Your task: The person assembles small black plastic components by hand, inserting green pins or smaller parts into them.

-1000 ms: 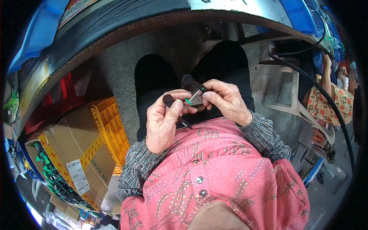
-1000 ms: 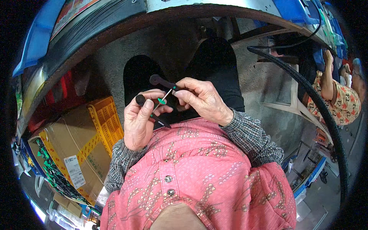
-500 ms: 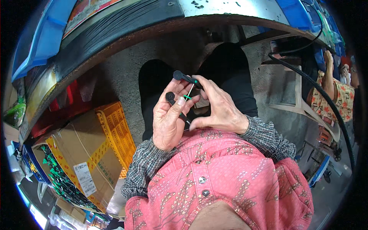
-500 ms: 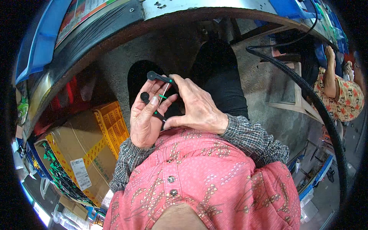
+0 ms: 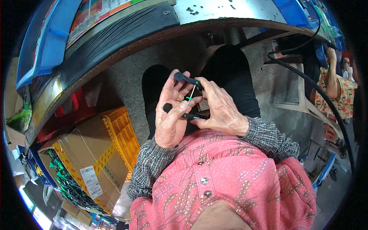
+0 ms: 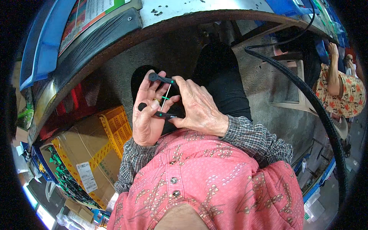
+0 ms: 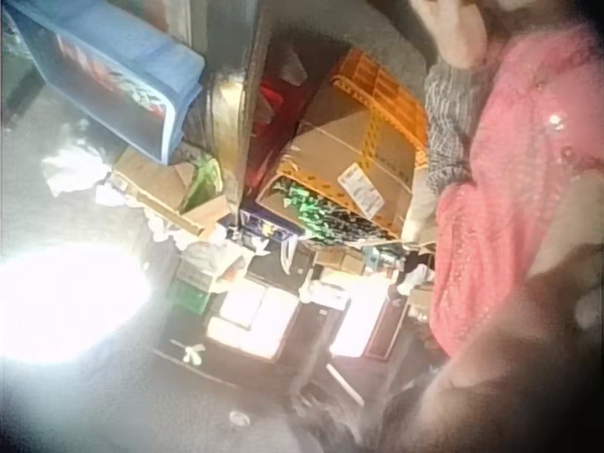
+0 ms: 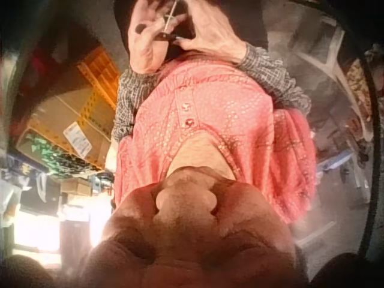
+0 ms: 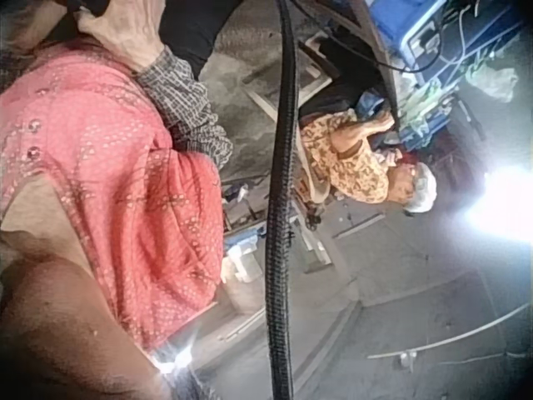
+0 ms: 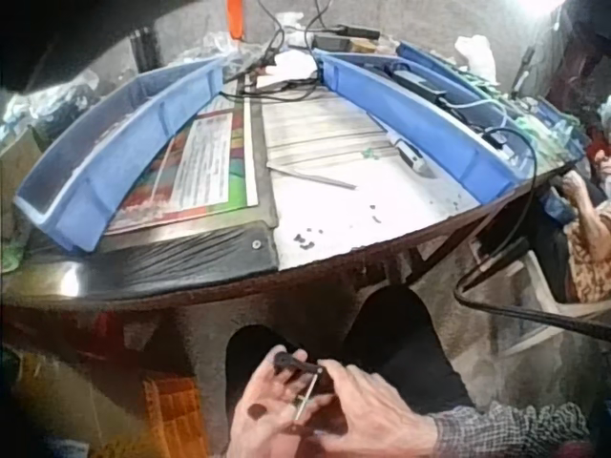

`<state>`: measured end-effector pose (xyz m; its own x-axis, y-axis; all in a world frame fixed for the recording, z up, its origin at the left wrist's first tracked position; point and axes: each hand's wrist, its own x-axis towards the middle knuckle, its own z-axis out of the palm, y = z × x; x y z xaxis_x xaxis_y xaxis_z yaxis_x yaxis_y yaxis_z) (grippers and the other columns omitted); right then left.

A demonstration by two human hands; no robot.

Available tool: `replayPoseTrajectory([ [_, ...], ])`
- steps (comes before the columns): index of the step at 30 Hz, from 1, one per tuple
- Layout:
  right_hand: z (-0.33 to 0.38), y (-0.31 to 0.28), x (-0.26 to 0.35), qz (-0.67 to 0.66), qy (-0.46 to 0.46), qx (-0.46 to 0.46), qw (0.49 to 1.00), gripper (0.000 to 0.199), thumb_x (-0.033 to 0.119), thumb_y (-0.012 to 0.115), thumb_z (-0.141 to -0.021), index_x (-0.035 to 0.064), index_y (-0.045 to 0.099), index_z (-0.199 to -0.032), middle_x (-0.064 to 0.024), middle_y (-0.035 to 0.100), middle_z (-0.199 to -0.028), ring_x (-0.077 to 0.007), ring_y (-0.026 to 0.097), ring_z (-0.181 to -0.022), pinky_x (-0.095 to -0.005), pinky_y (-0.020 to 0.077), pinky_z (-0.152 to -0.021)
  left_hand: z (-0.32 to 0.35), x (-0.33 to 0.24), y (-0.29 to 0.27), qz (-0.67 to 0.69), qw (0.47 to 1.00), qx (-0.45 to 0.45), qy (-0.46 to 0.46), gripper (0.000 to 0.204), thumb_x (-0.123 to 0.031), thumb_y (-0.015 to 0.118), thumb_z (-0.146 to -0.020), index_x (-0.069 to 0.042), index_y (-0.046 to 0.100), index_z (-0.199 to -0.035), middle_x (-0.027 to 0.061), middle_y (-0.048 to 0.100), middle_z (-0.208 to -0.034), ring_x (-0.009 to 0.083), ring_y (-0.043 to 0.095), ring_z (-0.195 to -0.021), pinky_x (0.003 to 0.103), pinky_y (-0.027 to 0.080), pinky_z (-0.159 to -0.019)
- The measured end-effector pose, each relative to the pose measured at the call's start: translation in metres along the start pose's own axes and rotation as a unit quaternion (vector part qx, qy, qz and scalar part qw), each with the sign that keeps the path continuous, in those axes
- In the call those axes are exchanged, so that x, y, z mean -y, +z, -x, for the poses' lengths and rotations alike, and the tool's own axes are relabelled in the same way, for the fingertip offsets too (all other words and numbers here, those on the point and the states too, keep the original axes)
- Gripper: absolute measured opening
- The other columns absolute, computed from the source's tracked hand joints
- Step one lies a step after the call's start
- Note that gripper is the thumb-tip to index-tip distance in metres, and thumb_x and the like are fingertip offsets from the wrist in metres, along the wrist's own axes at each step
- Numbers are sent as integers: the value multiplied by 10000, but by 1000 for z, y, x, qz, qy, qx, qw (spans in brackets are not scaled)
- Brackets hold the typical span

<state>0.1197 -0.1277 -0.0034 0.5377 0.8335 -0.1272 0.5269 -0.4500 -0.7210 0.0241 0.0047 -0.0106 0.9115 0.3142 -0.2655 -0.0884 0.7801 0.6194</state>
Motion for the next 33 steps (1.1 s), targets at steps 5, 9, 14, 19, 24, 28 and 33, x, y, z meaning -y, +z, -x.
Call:
replayPoseTrajectory([
  [5, -1, 0, 2, 26, -18, -13, 999, 998, 243, 832, -561, 1, 272, -1350, -168, 489, -994, -332, 530, -921, -421, 398, -765, -3, 1, -1, 7, 1000, 1, 7, 750, -84, 603, -805, -58, 227, -1454, 145, 366, -1398, 254, 405, -1258, 442, 422, -1005],
  [9, -2, 4, 6, 51, -16, -40, 998, 1050, 255, 853, -540, 10, 256, -1368, -160, 480, -1004, -320, 516, -939, -418, 374, -772, -5, 3, 4, -2, 1000, -19, 22, 715, -33, 569, -811, -52, 247, -1450, 138, 398, -1363, 237, 425, -1224, 401, 430, -991],
  [14, -3, 6, 2, 33, -22, -37, 999, 997, 224, 840, -551, 4, 279, -1345, -161, 478, -1015, -325, 510, -952, -420, 373, -779, -6, -1, 3, -12, 1000, -13, 18, 791, -110, 636, -767, -34, 239, -1447, 135, 411, -1354, 246, 419, -1244, 445, 415, -1006],
  [19, -4, 4, -1, 7, -39, -42, 998, 930, 194, 823, -565, -4, 309, -1314, -164, 477, -1025, -331, 511, -960, -424, 376, -785, -7, -4, -4, -19, 999, 16, 25, 829, -159, 656, -742, -1, 238, -1440, 144, 416, -1348, 249, 435, -1230, 445, 407, -1013],
  [24, -4, 3, 0, -10, -46, -15, 999, 896, 178, 814, -568, -15, 327, -1295, -171, 483, -1040, -339, 515, -955, -433, 379, -785, -8, -3, -9, -32, 999, 17, 35, 747, -142, 626, -745, 11, 303, -1401, 148, 453, -1308, 245, 449, -1212, 443, 403, -1014],
  [28, -5, 2, -1, -25, -52, -6, 998, 895, 172, 814, -565, -20, 328, -1291, -174, 489, -1046, -342, 517, -961, -434, 380, -790, -7, -3, -8, -11, 999, -5, 32, 622, -39, 574, -760, -3, 373, -1347, 146, 449, -1267, 235, 447, -1184, 398, 379, -1032],
  [33, -6, 4, -1, -24, -43, 10, 999, 890, 171, 814, -565, -29, 331, -1285, -173, 495, -1047, -335, 520, -977, -427, 384, -788, -6, -1, -7, -36, 997, -33, 51, 518, -34, 535, -820, 3, 401, -1318, 141, 472, -1233, 209, 458, -1170, 367, 388, -1023],
])
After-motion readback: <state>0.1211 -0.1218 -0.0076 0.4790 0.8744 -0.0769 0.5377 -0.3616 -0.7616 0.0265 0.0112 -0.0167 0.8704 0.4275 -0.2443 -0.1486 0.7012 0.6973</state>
